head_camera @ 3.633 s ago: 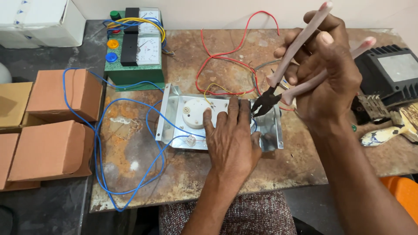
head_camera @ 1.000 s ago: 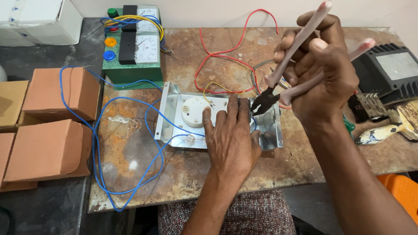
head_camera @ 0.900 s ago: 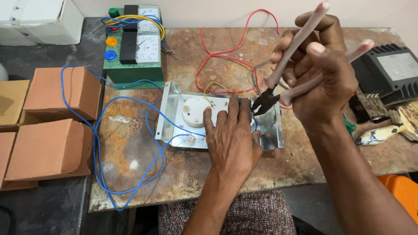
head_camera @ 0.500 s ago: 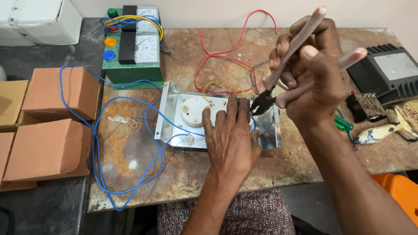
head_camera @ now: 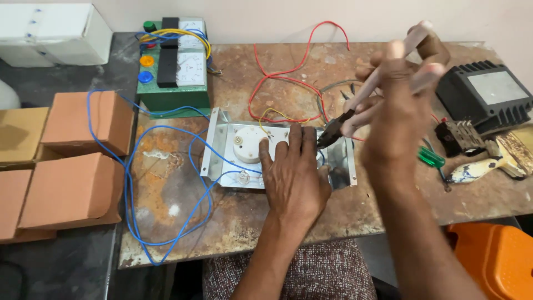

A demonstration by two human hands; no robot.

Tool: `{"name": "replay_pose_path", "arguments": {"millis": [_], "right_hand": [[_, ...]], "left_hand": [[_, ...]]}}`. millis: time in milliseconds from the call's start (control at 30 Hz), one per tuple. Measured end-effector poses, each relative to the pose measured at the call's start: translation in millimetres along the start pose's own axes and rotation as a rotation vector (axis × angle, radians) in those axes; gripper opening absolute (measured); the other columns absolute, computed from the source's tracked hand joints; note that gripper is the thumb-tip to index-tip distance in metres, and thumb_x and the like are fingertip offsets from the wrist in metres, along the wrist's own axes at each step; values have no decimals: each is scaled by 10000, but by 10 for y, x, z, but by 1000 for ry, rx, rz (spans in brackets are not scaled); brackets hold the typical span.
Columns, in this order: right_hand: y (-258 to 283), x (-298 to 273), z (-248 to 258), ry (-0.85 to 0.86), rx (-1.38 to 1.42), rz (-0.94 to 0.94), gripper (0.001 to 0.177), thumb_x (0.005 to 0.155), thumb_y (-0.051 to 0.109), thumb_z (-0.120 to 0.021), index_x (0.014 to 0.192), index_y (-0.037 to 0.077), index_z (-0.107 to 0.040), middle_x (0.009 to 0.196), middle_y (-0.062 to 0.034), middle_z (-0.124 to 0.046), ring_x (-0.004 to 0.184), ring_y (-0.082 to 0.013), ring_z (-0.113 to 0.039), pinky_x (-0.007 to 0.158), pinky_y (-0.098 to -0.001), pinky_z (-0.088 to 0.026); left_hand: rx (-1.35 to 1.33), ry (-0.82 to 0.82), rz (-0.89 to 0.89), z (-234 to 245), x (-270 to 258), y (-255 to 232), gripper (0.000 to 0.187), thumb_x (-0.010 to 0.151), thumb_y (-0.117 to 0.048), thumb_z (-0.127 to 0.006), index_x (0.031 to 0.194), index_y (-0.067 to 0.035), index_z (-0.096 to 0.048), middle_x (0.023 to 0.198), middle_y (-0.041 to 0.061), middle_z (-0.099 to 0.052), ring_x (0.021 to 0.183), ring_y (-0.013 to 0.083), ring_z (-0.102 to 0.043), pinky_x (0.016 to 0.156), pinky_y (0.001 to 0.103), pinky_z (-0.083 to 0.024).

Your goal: The person uses pliers to strip wire ends and then secures the wires to terminals on a metal chassis using a screwdriver. They continue by twisting wire ends by hand and connecting them to the panel's components.

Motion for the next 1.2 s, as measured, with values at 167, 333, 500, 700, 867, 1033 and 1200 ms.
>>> {"name": "replay_pose_path", "arguments": {"millis": [167,333,500,700,867,1033,1200], "right_hand": [[110,284,539,90,202,24,466,1153,360,-501,1451,12,-418,1047,-126,-610,877,-206,-675,706,-347,-567],[-107,310,737,117,-56,-262,398,1124,391,-423,1231,40,-578,802,-59,-602,660,-142,-616,577,-280,-521],[-572,63,408,333,-517,-686,356,981,369,-553,1116,42,-589,775,-78,-633,601,-174,-607,509,-347,-517],[-848,-88,315,519,-738,-728,416,959,366,-595,1196,24,-575,907,-223,-730,666,-417,-691,591,-544,-522],[-1071,-22,244,619,-966,-475,562,897,439,-581,1262,14,-534,1022,-329,-707,925,-491,-689,843,-554,-506],[-1100,-47,165,681,-1151,-412,653,920,535,-552,1303,7,-510,1075,-323,-706,984,-491,-689,872,-578,-504],[-1051,-101,114,697,-1211,-322,753,899,637,-565,1316,11,-524,1131,-322,-663,983,-504,-675,855,-566,-519]], "left_hand": [[-33,-3,-13,42,-5,3,815,670,-241,-851,1370,13,-519,1437,218,-503,1120,379,-581,1128,632,-245],[-1,-4,-11,-21,-17,12,833,663,-251,-837,1378,26,-514,1424,221,-502,1144,381,-563,1134,621,-240],[29,-18,-39,-67,-151,6,755,759,-267,-779,1382,66,-512,1383,237,-519,1153,386,-542,1156,624,-256],[75,-181,-120,19,-341,-40,617,866,-272,-719,1360,57,-549,1380,255,-536,1275,431,-499,1153,603,-301],[88,-201,-41,-14,-318,-18,666,878,-348,-716,1361,74,-537,1347,260,-553,1232,415,-507,1090,607,-320],[117,-167,54,-24,-188,-9,765,806,-404,-742,1359,83,-535,1247,250,-587,1155,407,-517,973,569,-351],[146,-105,102,-77,-121,25,785,799,-418,-733,1364,89,-531,1192,229,-601,1111,393,-523,924,550,-363]]}}
Point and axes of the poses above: each hand's wrist, its own x-axis towards the middle knuckle, its own z-axis out of the back of the hand, y = z × x, the point moved 8 cm from there along x, towards the middle knuckle
